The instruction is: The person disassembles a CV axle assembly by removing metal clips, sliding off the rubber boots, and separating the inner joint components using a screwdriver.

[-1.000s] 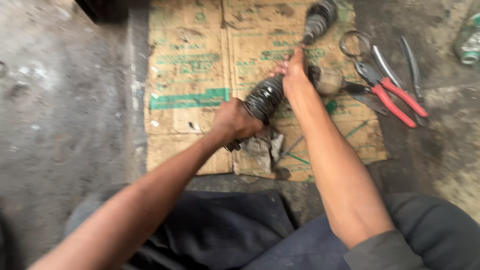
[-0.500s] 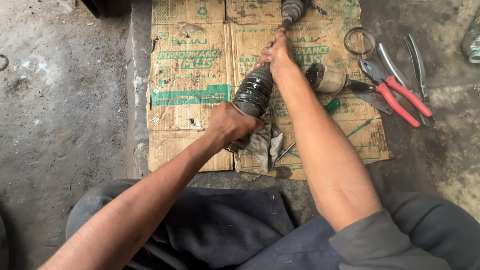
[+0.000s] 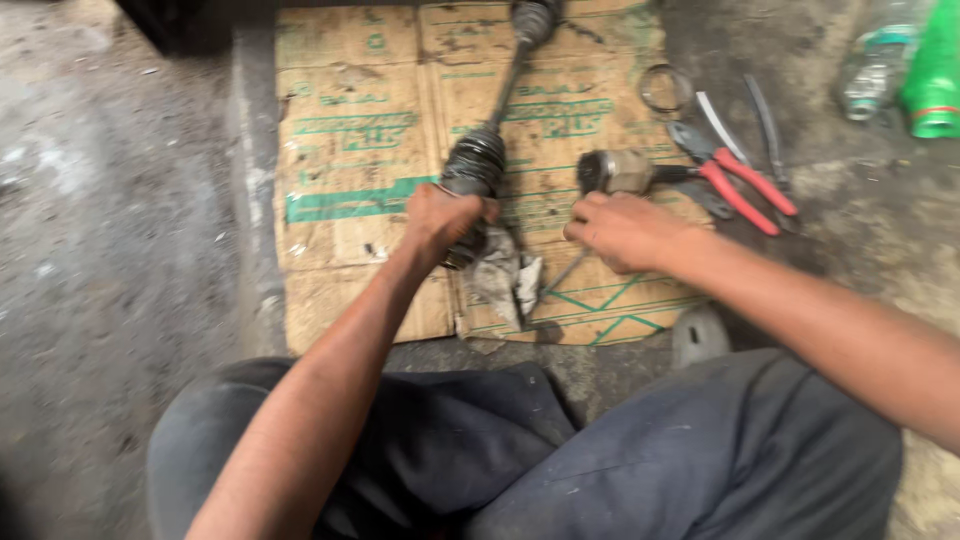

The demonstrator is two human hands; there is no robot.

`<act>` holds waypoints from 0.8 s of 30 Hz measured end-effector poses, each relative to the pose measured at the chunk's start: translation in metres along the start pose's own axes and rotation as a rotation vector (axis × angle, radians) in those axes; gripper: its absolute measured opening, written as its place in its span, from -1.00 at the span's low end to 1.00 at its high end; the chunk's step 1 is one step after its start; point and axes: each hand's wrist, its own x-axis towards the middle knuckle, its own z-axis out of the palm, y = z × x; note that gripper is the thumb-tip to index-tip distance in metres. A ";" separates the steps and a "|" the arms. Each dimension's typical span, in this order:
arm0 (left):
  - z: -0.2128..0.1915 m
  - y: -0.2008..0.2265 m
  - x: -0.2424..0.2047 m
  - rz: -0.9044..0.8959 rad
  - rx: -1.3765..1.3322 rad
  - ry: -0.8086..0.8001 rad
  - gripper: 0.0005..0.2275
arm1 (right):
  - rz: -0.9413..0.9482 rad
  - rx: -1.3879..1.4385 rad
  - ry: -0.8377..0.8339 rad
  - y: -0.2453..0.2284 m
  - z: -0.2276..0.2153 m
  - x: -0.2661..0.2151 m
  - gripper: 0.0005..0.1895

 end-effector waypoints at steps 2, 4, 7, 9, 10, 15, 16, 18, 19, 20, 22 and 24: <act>0.000 0.010 0.015 0.015 0.016 0.044 -0.49 | 0.027 -0.101 -0.006 -0.009 -0.003 -0.007 -0.66; 0.003 0.019 0.029 0.030 0.058 0.050 -0.50 | 0.037 -0.102 -0.051 -0.013 -0.004 -0.004 -0.77; 0.006 0.018 0.036 -0.023 -0.064 0.038 -0.52 | 0.066 -0.102 -0.088 -0.019 -0.012 -0.010 -0.75; 0.009 0.015 0.041 -0.027 -0.154 -0.002 -0.53 | 0.139 -0.079 -0.189 -0.024 -0.025 -0.017 -0.69; 0.011 0.014 0.043 -0.001 -0.176 -0.035 -0.54 | 0.199 -0.057 -0.287 -0.026 -0.036 -0.026 -0.65; 0.008 0.014 0.037 0.045 -0.027 0.057 -0.52 | 0.616 0.434 -0.144 -0.051 -0.095 -0.064 -0.59; 0.007 0.017 0.033 0.034 0.008 0.048 -0.51 | 0.692 0.512 -0.078 -0.059 -0.096 -0.065 -0.55; 0.005 0.026 0.027 0.001 0.036 0.027 -0.50 | 0.616 0.564 0.151 -0.066 -0.091 -0.061 -0.51; 0.004 0.028 0.022 -0.027 0.035 0.011 -0.51 | 0.464 0.541 0.306 -0.071 -0.083 -0.050 -0.51; 0.003 0.030 0.019 -0.054 0.034 -0.005 -0.52 | 0.309 0.513 0.458 -0.073 -0.080 -0.046 -0.51; 0.005 0.035 0.013 -0.068 0.086 0.050 -0.50 | 0.673 0.915 0.238 -0.082 -0.078 -0.033 -0.41; 0.006 0.037 0.011 -0.065 0.098 0.068 -0.52 | 0.843 1.157 0.135 -0.094 -0.081 -0.020 -0.37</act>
